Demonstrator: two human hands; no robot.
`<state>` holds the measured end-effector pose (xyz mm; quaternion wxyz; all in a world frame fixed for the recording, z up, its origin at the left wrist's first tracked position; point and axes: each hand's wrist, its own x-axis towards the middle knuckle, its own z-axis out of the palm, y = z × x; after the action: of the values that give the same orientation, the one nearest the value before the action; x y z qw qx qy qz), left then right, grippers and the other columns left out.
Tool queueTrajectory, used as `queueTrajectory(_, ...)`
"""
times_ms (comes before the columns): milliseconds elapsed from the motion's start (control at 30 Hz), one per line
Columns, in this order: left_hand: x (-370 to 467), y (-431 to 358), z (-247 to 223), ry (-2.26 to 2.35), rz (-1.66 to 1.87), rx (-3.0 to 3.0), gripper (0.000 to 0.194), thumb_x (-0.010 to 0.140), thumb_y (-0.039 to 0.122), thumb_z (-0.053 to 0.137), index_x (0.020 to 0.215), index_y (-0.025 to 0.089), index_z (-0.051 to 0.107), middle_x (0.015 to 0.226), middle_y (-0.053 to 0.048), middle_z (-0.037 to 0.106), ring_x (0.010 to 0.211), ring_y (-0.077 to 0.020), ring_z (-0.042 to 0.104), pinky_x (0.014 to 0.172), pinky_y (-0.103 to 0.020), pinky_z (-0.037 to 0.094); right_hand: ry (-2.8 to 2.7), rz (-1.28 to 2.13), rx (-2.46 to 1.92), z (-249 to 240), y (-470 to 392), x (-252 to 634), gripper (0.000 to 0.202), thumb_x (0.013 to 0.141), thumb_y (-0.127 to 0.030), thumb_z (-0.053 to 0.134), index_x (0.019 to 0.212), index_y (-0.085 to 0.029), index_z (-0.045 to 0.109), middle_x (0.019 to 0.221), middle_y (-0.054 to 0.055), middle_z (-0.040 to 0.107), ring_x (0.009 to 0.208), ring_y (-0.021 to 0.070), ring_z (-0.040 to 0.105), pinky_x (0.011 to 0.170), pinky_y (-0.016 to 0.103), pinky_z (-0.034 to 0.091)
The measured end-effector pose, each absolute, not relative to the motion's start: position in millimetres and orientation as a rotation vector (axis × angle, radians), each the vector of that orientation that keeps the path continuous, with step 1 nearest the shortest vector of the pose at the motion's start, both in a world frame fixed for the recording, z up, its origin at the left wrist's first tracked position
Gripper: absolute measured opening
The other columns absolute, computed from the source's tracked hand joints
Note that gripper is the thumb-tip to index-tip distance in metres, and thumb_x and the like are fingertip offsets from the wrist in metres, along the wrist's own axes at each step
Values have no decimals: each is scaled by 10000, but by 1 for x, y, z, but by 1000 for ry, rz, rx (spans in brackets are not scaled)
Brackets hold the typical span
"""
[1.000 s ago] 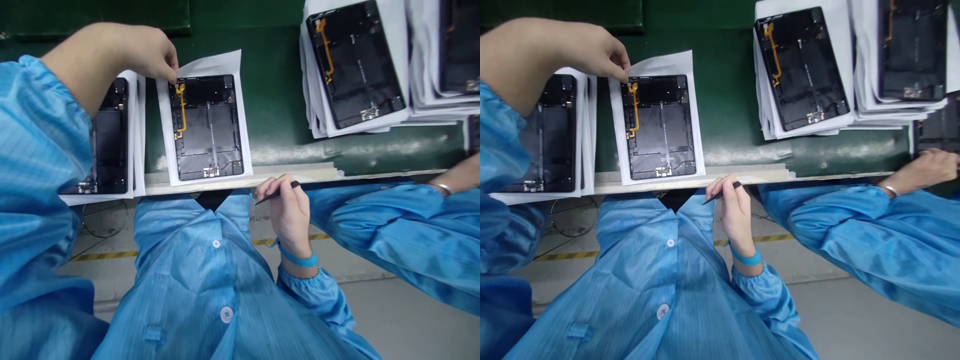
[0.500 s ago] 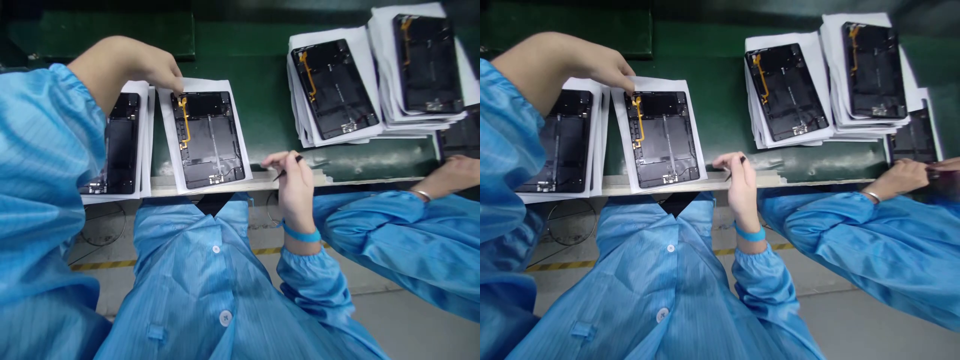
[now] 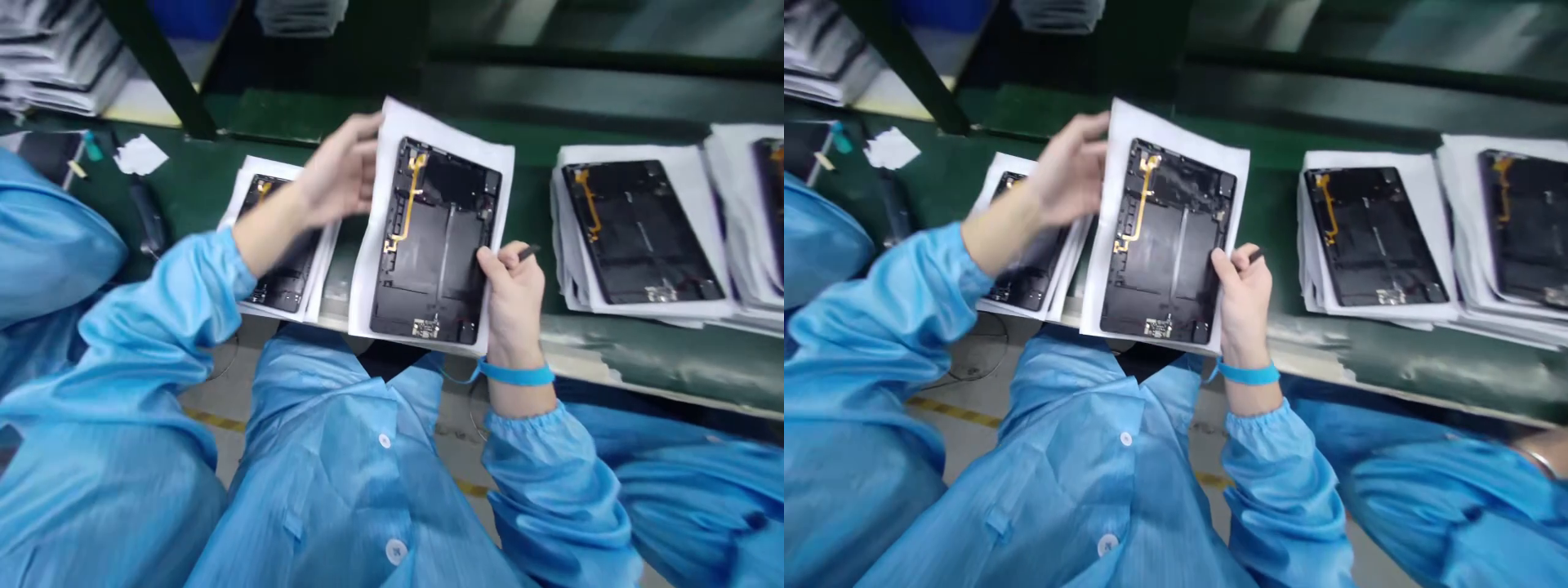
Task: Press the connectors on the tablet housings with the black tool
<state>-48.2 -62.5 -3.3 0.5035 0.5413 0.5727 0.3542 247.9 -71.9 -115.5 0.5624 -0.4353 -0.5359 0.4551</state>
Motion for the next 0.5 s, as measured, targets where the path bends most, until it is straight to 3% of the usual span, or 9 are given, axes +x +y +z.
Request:
queueTrajectory(33, -49, -80, -15, 1307, 874, 1258, 706, 1191, 551, 168, 1299, 235, 790, 1446, -101, 810, 1260, -259, 803, 1044, -389, 662, -1252, 1058, -1034, -113, -77, 242, 734, 811, -670, 987, 786, -275, 368, 799, -65, 298, 716, 131, 350, 687, 280, 409)
queueTrajectory(100, -56, -112, -33, 1143, 944, 1061, 581, 1150, 611, 373, 1383, 237, 753, 1412, -120, 819, 1295, -328, 793, 1041, -449, 673, -1247, 1072, -1033, -106, -88, 225, 707, 838, -644, 970, 791, -277, 368, 794, -63, 314, 719, 139, 353, 688, 285, 391)
queueTrajectory(200, -89, -147, -39, 1176, 1177, 967, 476, 1027, 474, 696, 1444, 243, 715, 1383, -85, 827, 1329, -342, 783, 1088, -462, 673, -1304, 1147, -1021, -95, -101, 184, 617, 898, -568, 911, 822, -286, 367, 799, -61, 332, 732, 148, 373, 699, 295, 386)
queueTrajectory(333, -164, -162, -22, 1409, 1272, 1004, 421, 900, 382, 847, 1273, 193, 795, 1282, -99, 844, 1267, -343, 803, 1136, -457, 657, -1467, 1342, -925, -87, -106, 110, 501, 952, -477, 792, 864, -294, 333, 825, -59, 344, 776, 150, 410, 763, 303, 419)
queueTrajectory(500, -221, -158, -19, 1833, 1094, 949, 407, 802, 434, 898, 1106, 188, 787, 1079, -101, 847, 990, -272, 813, 977, -428, 681, -1720, 1515, -919, -87, -98, 47, 395, 1005, -333, 670, 833, -297, 316, 771, -58, 383, 737, 167, 402, 734, 333, 385)
